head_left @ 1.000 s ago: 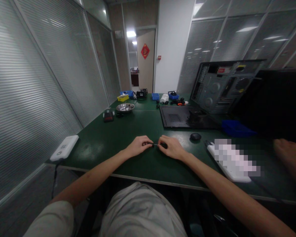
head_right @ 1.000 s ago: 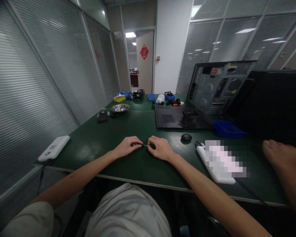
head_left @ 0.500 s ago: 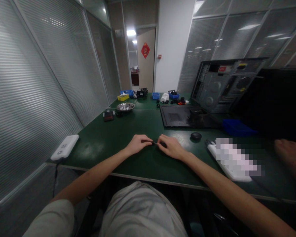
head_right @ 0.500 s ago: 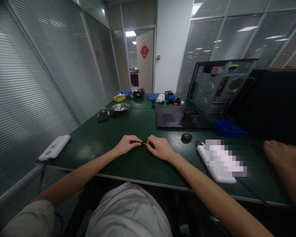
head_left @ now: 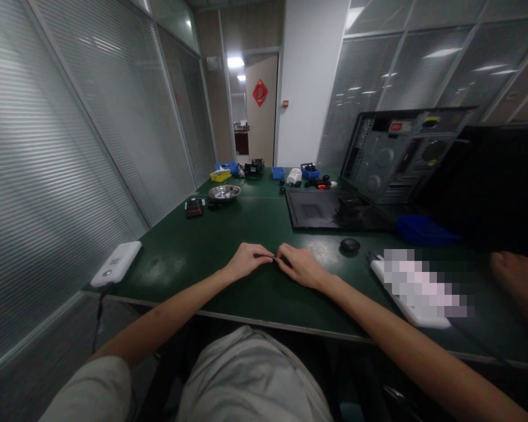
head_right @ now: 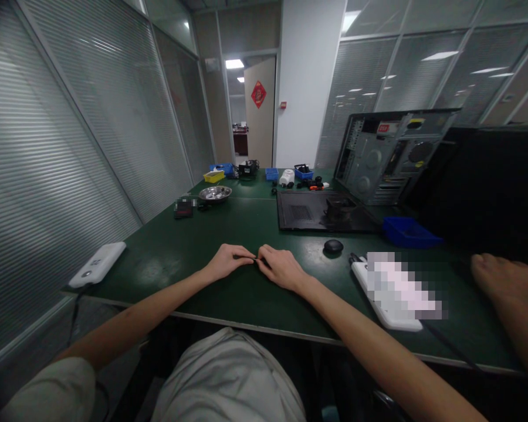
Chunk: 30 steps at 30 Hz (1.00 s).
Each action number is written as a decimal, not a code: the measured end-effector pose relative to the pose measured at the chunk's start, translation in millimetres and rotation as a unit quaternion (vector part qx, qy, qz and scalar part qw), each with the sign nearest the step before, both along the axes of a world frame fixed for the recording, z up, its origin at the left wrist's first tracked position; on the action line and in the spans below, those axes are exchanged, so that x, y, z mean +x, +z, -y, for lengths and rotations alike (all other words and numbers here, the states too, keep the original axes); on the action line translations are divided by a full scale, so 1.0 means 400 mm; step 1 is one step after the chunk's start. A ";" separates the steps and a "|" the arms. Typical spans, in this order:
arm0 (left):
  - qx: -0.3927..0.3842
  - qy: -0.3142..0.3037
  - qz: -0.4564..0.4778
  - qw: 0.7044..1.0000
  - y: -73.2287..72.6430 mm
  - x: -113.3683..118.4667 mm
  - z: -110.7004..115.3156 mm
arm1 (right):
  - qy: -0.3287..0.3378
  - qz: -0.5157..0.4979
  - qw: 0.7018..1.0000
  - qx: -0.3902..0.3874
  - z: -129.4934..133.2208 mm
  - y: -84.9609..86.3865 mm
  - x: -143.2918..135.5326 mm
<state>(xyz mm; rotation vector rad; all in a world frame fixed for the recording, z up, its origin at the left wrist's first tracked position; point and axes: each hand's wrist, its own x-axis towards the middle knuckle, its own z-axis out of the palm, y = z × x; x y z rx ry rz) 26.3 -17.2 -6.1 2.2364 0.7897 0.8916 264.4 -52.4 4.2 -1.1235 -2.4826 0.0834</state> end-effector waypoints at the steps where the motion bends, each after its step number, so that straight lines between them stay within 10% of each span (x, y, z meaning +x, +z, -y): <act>1: -0.001 -0.003 -0.001 1.000 0.001 0.000 0.001 | 0.000 0.003 1.000 0.001 0.000 0.000 0.001; 13: 0.100 0.024 -0.102 0.989 0.006 0.003 -0.070 | -0.022 0.010 0.999 0.022 0.001 -0.004 0.011; 30: 0.084 0.034 -0.092 0.992 0.025 0.001 0.009 | -0.072 -0.034 0.996 0.041 -0.001 0.015 0.037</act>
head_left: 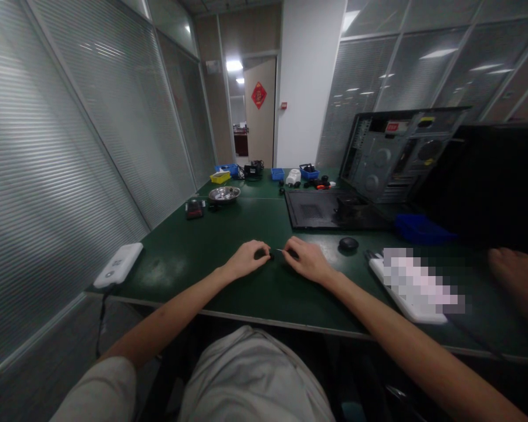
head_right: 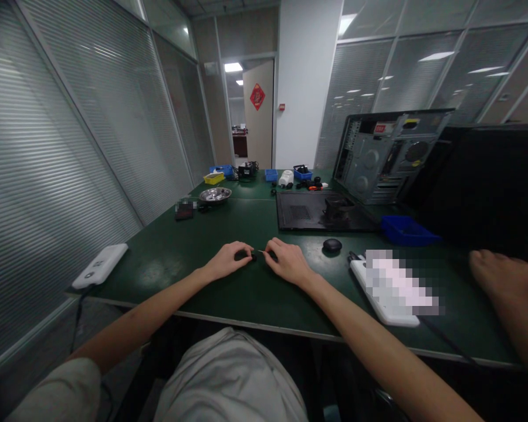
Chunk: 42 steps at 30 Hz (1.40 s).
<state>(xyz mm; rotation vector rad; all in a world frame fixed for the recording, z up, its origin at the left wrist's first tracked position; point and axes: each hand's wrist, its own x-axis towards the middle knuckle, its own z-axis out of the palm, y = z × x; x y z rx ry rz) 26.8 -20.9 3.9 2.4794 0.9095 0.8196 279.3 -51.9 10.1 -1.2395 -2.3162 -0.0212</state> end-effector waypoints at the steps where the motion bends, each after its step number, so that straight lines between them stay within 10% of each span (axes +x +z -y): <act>1: 0.000 -0.002 -0.006 1.000 -0.002 0.000 -0.001 | -0.005 -0.004 1.000 -0.001 -0.002 -0.001 0.002; 11: -0.003 0.011 -0.086 0.996 -0.008 -0.058 -0.062 | -0.010 -0.017 1.000 -0.005 -0.011 -0.007 0.009; 24: 0.066 0.368 -0.232 0.898 -0.051 -0.720 -0.262 | -0.006 -0.025 1.000 -0.005 -0.016 -0.014 0.013; 42: 0.099 0.465 -0.184 0.860 -0.064 -0.715 -0.235 | 0.007 -0.023 1.000 -0.011 -0.015 -0.013 0.009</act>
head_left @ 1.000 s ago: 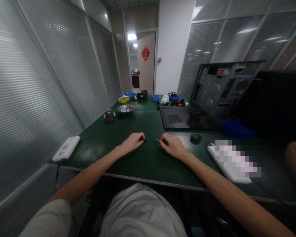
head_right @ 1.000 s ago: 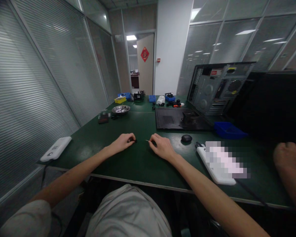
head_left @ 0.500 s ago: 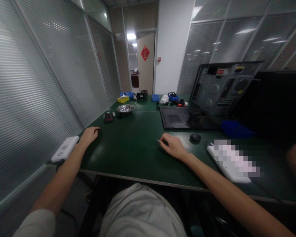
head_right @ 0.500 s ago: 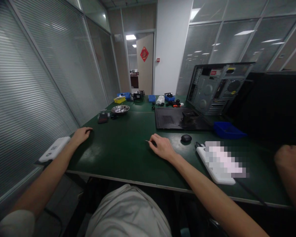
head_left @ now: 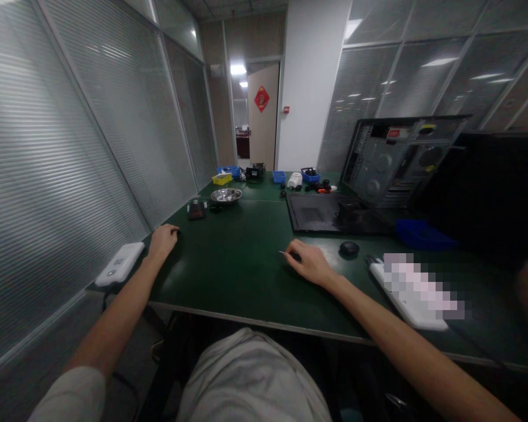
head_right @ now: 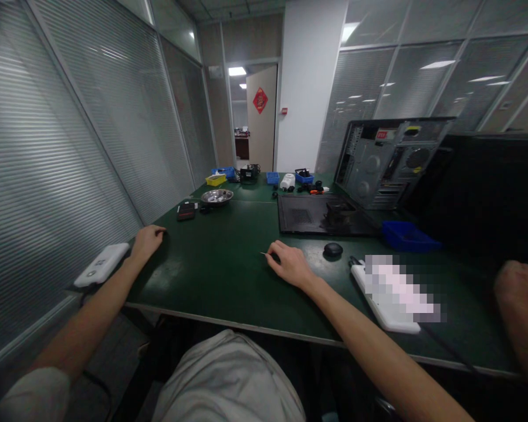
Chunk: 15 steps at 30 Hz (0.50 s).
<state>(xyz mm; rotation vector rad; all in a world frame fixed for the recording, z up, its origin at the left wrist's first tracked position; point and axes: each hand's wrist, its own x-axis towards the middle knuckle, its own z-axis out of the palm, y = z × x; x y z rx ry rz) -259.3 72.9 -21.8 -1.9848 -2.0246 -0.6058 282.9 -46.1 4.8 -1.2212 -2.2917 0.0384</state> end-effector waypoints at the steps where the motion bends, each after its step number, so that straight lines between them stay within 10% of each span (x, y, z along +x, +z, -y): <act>1: 0.001 -0.005 -0.007 1.000 0.000 0.000 0.001 | 0.000 0.000 1.000 0.001 -0.001 -0.001 0.000; 15: -0.017 0.006 -0.090 0.996 0.023 0.044 0.042 | 0.004 0.004 1.000 0.001 0.002 0.003 0.001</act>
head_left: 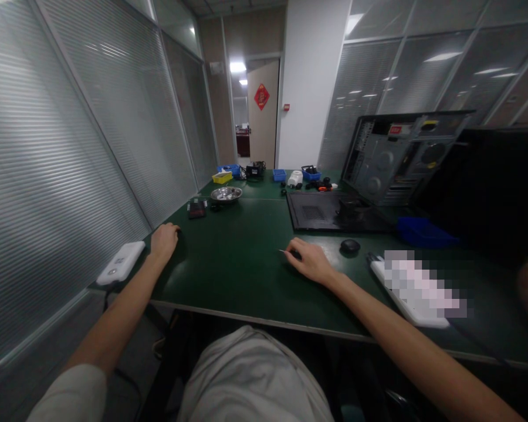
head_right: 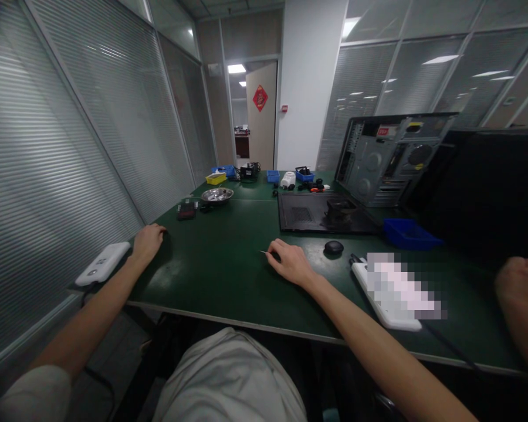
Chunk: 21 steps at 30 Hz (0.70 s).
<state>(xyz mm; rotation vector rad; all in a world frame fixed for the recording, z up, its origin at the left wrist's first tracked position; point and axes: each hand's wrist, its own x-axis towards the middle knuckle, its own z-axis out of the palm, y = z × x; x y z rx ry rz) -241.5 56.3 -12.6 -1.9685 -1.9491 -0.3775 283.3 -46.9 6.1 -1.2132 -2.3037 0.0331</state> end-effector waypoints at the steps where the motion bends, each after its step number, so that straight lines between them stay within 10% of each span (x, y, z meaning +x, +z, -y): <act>1: -0.002 0.006 -0.001 1.000 0.003 0.005 0.002 | 0.000 0.001 1.000 0.000 0.000 0.000 0.000; 21: -0.004 0.072 -0.015 0.997 0.026 0.038 0.010 | 0.006 0.008 1.000 -0.004 0.000 -0.004 -0.002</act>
